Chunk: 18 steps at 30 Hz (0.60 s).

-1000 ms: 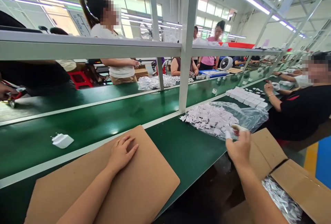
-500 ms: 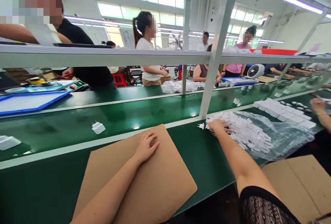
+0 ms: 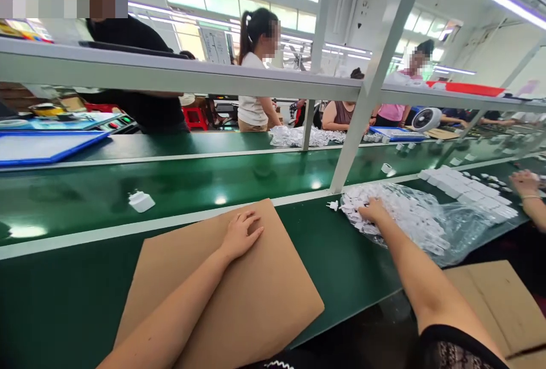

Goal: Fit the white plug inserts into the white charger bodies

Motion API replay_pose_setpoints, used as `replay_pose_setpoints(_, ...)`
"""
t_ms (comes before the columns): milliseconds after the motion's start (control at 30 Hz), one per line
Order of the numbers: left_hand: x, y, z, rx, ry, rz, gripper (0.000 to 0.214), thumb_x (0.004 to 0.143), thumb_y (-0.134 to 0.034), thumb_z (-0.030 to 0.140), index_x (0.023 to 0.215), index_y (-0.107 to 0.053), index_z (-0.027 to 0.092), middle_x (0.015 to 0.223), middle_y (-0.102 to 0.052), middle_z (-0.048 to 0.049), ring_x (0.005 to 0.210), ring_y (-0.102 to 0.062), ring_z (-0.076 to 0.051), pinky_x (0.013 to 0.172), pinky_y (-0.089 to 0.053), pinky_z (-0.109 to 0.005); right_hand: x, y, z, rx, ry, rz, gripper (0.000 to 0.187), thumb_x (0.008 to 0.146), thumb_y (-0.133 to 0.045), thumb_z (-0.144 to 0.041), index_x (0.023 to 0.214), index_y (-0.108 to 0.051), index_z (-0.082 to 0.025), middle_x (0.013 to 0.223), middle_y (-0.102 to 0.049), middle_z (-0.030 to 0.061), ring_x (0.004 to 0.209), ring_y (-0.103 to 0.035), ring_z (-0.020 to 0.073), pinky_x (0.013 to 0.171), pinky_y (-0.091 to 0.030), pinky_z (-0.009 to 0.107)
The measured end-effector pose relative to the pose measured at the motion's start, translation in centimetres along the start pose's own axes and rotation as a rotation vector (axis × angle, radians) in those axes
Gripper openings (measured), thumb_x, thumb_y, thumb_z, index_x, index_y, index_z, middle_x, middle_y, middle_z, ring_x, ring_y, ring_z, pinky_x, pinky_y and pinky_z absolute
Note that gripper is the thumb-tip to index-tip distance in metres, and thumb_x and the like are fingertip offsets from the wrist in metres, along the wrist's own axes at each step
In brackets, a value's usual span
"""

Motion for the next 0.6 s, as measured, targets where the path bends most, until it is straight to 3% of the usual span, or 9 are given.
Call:
replay_pose_setpoints(167, -0.1, 0.0, -0.4, 0.021, 0.003, -0.002, 0.041, 0.094, -0.058, 0.044, 0.128, -0.070, 0.024, 0.148, -0.058, -0.0094, 0.140, -0.046, -0.033, 0.123, -0.034, -0.057, -2.5, -0.9, -1.2, -0.090, 0.178, -0.186, 0.062, 0.083, -0.065, -0.027, 0.141, -0.059, -0.008, 0.145, -0.060, 0.0215, 0.132, -0.057, 0.0313, 0.106, -0.044, 0.032)
replay_pose_setpoints(300, -0.2, 0.0, -0.6, 0.040, -0.003, -0.022, 0.043, 0.095, -0.055, 0.046, 0.130, -0.069, 0.023, 0.150, -0.057, -0.0096, 0.141, -0.045, -0.033, 0.123, -0.034, -0.056, -5.0, 0.1, -3.5, -0.149, 0.245, -0.207, 0.057, 0.083, -0.066, -0.025, 0.137, -0.062, -0.009, 0.142, -0.061, 0.0214, 0.127, -0.059, 0.0339, 0.104, -0.046, 0.037)
replay_pose_setpoints(400, -0.2, -0.1, -0.6, 0.048, -0.011, -0.026, 0.045, 0.096, -0.054, 0.047, 0.131, -0.068, 0.022, 0.150, -0.056, -0.0101, 0.143, -0.045, -0.032, 0.123, -0.035, -0.054, -6.9, 0.7, -6.9, -0.175, 0.300, -0.123, 0.052, 0.088, -0.061, -0.027, 0.137, -0.060, -0.011, 0.145, -0.057, 0.0237, 0.133, -0.052, 0.0395, 0.103, -0.044, 0.045)
replay_pose_setpoints(467, -0.2, 0.0, -0.6, 0.052, -0.018, -0.017, 0.045, 0.096, -0.055, 0.046, 0.131, -0.068, 0.022, 0.150, -0.056, -0.0107, 0.143, -0.045, -0.033, 0.124, -0.034, -0.054, -7.9, 0.4, -10.1, -0.169, 0.365, -0.074, 0.046, 0.095, -0.054, -0.026, 0.139, -0.059, -0.016, 0.147, -0.057, 0.0194, 0.138, -0.047, 0.0364, 0.106, -0.042, 0.044)
replay_pose_setpoints(533, -0.2, 0.0, -0.6, 0.053, -0.026, -0.011, 0.044, 0.096, -0.055, 0.045, 0.131, -0.068, 0.021, 0.149, -0.057, -0.0114, 0.142, -0.046, -0.033, 0.123, -0.035, -0.055, -8.2, -0.6, -12.9, -0.165, 0.405, -0.061, 0.041, 0.097, -0.052, -0.022, 0.136, -0.061, -0.018, 0.142, -0.062, 0.0172, 0.136, -0.049, 0.0327, 0.108, -0.039, 0.042)
replay_pose_setpoints(600, -0.2, 0.1, -0.6, 0.052, -0.032, -0.001, 0.043, 0.096, -0.056, 0.044, 0.130, -0.069, 0.021, 0.148, -0.057, -0.0115, 0.141, -0.047, -0.033, 0.122, -0.036, -0.055, -7.8, -1.7, -14.8, -0.170, 0.396, -0.064, 0.037, 0.094, -0.055, -0.018, 0.130, -0.065, -0.013, 0.133, -0.066, 0.0208, 0.131, -0.053, 0.0339, 0.110, -0.036, 0.045)
Point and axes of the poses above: each hand's wrist, its own x-axis towards the middle knuckle, its own y-axis out of the back of the hand, z = x × y, the point moved 9 cm from there along x, towards the middle knuckle
